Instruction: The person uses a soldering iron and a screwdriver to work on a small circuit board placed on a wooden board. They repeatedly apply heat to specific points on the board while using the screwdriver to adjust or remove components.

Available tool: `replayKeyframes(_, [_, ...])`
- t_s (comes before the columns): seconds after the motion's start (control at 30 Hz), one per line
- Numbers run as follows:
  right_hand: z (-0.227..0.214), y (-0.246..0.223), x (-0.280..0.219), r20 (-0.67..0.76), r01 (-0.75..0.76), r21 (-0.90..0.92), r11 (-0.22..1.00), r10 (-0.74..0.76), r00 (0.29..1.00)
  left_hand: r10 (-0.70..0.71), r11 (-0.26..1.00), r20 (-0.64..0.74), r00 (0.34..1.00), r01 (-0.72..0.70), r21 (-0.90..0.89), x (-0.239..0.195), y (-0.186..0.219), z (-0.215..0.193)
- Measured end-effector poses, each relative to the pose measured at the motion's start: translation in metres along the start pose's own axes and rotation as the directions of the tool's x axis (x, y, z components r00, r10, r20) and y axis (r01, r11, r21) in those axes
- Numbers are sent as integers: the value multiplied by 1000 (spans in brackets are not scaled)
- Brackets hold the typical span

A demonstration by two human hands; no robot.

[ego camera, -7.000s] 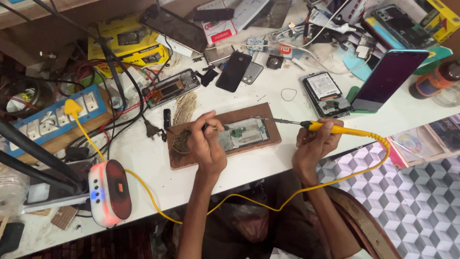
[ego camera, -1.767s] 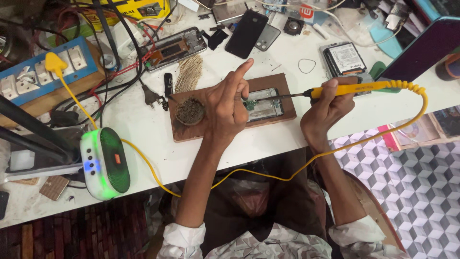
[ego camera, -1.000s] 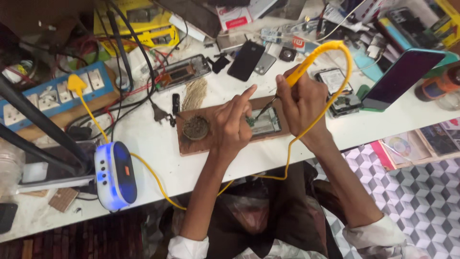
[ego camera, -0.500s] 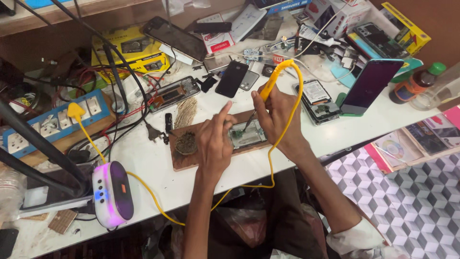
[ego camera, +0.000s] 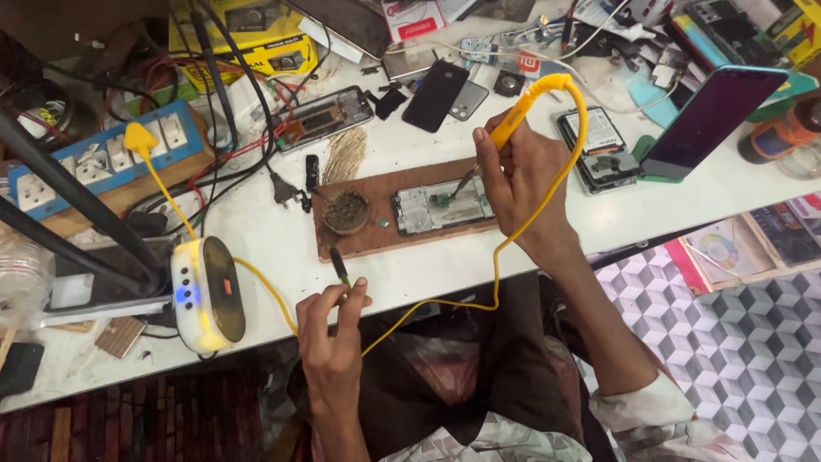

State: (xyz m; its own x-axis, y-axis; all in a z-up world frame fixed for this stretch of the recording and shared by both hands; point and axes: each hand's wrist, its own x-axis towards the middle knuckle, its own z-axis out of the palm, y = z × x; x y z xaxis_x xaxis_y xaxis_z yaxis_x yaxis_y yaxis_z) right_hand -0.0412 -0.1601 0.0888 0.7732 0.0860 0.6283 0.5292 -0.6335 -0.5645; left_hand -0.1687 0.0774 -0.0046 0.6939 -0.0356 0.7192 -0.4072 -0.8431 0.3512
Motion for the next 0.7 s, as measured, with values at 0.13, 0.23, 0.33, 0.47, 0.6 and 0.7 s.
replayKeyframes(0.13, [-1, 1, -3, -29, -2, 23, 1000, 2, 1000, 139, 989, -29, 990, -140, -41, -11, 3, 4])
replayKeyframes(0.23, [-1, 1, -6, -44, -19, 65, 998, 22, 999, 266, 963, -111, 958, -270, -23, -14, 12, 18])
replayKeyframes(0.33, [-3, 3, -6, -33, -35, 58, 998, 37, 999, 396, 913, -112, 911, -378, 156, -9, 16, 41])
replayKeyframes(0.47, [-4, 5, -6, -41, -29, 47, 998, 31, 999, 419, 817, -70, 905, -342, 464, 9, 14, 69])
replayKeyframes(0.6, [-4, 5, -5, -42, 14, 61, 998, -12, 999, 389, 739, -18, 921, -300, 603, 21, 17, 81])
replayKeyframes(0.7, [-6, 4, -8, -44, -13, 48, 999, 15, 999, 232, 769, 28, 972, -201, 607, 19, 23, 81])
